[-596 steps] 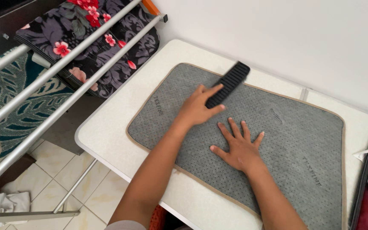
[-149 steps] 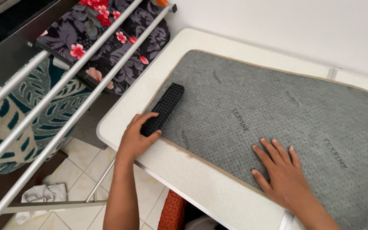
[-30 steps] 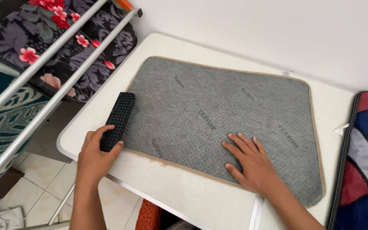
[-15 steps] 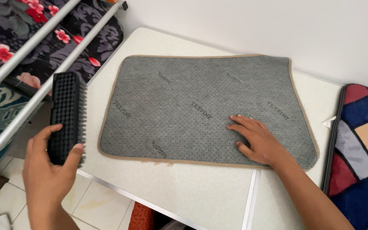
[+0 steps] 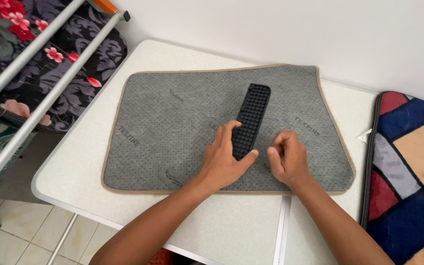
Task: The person uses a black brush to clean a gray textured mat placed on a white table. They systematically brush the surface in back-and-forth motions, then flip the mat over to brush the beige, furry underside. The person continues brushing the second side before lifting the mat at the end of the clip.
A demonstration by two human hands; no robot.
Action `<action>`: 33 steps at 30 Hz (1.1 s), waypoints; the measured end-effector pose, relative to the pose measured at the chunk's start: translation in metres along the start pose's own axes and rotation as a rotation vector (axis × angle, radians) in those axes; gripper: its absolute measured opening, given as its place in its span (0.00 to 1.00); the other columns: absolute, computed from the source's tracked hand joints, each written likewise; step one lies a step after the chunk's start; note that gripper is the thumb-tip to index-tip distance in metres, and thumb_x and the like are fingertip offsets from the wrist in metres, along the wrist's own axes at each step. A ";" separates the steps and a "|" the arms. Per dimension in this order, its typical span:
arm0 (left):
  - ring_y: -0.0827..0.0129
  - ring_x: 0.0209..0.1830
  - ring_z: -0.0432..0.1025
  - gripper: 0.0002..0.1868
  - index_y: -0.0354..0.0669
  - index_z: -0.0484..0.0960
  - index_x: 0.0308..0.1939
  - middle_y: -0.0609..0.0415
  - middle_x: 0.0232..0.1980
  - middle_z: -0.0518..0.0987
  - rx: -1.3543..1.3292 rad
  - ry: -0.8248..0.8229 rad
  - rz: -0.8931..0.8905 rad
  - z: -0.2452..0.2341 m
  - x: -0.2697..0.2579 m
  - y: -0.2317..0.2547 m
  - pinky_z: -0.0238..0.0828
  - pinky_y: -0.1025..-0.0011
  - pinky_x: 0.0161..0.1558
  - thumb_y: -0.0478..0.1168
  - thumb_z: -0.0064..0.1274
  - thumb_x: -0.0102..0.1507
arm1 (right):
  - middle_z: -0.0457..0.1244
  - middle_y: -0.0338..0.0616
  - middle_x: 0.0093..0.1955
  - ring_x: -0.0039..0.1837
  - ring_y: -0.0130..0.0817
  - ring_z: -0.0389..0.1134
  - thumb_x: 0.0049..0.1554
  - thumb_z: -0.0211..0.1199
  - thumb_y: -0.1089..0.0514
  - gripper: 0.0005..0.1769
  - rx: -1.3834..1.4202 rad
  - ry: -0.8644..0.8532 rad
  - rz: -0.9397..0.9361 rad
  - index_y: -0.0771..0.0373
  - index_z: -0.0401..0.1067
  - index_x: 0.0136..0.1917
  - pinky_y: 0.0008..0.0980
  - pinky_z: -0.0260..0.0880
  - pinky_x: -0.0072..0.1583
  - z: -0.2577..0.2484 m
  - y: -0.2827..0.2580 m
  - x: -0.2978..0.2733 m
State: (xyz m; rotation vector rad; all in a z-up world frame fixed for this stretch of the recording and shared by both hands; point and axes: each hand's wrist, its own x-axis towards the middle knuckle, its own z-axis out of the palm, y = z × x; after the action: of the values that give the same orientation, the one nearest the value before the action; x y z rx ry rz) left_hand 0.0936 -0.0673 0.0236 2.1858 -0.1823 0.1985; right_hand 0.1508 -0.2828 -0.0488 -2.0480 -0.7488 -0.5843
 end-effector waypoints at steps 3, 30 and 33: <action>0.50 0.38 0.80 0.46 0.31 0.51 0.69 0.31 0.56 0.72 -0.004 -0.058 -0.051 0.017 0.012 -0.003 0.78 0.56 0.37 0.53 0.59 0.59 | 0.63 0.51 0.46 0.35 0.32 0.66 0.61 0.59 0.53 0.26 0.087 -0.036 0.303 0.68 0.53 0.65 0.32 0.66 0.38 0.004 -0.018 0.017; 0.50 0.83 0.34 0.36 0.54 0.57 0.77 0.52 0.83 0.45 0.640 -0.180 -0.104 -0.013 0.055 -0.117 0.26 0.41 0.75 0.56 0.40 0.65 | 0.56 0.59 0.57 0.48 0.50 0.68 0.55 0.60 0.47 0.41 -0.458 -0.624 0.482 0.38 0.53 0.79 0.47 0.74 0.49 -0.018 -0.102 0.029; 0.50 0.83 0.35 0.36 0.56 0.58 0.77 0.53 0.84 0.46 0.682 -0.154 -0.071 -0.009 0.054 -0.124 0.27 0.41 0.75 0.57 0.39 0.65 | 0.56 0.56 0.56 0.45 0.48 0.69 0.55 0.59 0.45 0.41 -0.434 -0.686 0.627 0.34 0.50 0.80 0.47 0.74 0.50 -0.029 -0.100 0.030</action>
State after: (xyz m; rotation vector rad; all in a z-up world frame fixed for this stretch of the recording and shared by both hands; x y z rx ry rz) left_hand 0.1711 0.0093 -0.0577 2.8840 -0.1339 0.0513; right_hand 0.0992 -0.2532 0.0421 -2.7494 -0.3035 0.3726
